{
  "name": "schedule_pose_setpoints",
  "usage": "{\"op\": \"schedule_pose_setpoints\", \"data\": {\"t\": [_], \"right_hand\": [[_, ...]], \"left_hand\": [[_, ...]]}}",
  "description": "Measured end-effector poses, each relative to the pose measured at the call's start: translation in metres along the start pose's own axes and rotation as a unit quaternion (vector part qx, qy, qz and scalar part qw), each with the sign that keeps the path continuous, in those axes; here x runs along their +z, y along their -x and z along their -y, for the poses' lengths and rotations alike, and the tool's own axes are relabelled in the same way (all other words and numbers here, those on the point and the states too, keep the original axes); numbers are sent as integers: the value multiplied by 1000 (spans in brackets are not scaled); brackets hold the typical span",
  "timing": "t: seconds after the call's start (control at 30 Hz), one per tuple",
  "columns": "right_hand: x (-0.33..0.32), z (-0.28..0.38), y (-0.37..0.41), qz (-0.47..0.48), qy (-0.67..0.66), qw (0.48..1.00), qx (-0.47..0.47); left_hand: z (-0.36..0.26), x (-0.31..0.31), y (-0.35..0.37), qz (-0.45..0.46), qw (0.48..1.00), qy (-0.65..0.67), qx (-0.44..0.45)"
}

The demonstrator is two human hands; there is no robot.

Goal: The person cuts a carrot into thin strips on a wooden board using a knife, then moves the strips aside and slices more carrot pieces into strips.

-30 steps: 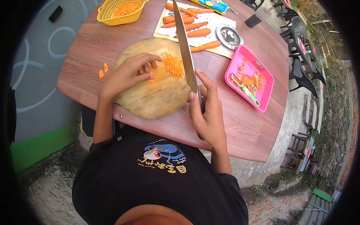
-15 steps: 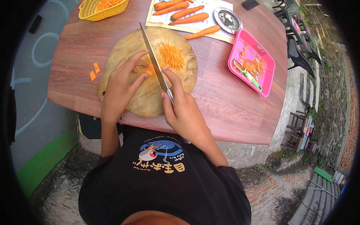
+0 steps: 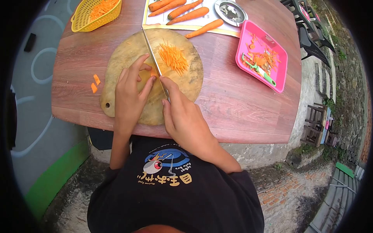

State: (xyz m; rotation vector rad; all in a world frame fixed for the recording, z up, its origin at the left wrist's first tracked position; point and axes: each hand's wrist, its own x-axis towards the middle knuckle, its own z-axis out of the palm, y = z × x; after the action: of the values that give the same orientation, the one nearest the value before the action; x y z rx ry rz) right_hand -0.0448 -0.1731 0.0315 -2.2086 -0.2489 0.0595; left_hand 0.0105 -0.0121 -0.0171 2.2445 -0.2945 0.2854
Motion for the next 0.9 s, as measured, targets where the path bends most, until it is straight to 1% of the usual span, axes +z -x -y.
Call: {"op": "schedule_pose_setpoints", "data": {"t": [0.07, 0.17, 0.27, 0.37, 0.5, 0.53, 0.57, 0.6, 0.67, 0.8, 0.83, 0.9], "right_hand": [[-3, 3, 0, 3, -2, 1000, 5], [-4, 4, 0, 12, 0, 1000, 5], [-4, 7, 2, 20, 14, 1000, 11], [-6, 13, 3, 34, 32, 998, 30], [-3, 15, 8, 57, 53, 996, 45], [-1, 17, 9, 53, 47, 996, 47], [0, 18, 11, 67, 67, 994, 54], [2, 20, 12, 82, 87, 991, 61], [7, 22, 14, 81, 89, 990, 72], [13, 24, 15, 87, 111, 987, 82], [12, 26, 16, 83, 105, 987, 87], [10, 31, 16, 118, 153, 977, 87]], "left_hand": [[2, 2, 1, -9, 1000, -3, 17], [-4, 1, 1, -35, 999, 22, -2], [-1, 5, 2, -41, 999, 13, -3], [-3, 8, 2, -37, 999, -24, -4], [-6, 8, 0, -19, 999, -33, -3], [-7, 9, 0, -18, 999, -42, -18], [-8, 11, -1, -16, 998, -51, -34], [-9, 12, -1, -8, 998, -56, -29], [-11, 14, -1, -26, 999, -25, -41], [-13, 11, -3, -1, 999, -28, -35], [-12, 9, -3, 21, 998, -46, -28], [-12, 1, -6, 49, 997, -65, -18]]}}
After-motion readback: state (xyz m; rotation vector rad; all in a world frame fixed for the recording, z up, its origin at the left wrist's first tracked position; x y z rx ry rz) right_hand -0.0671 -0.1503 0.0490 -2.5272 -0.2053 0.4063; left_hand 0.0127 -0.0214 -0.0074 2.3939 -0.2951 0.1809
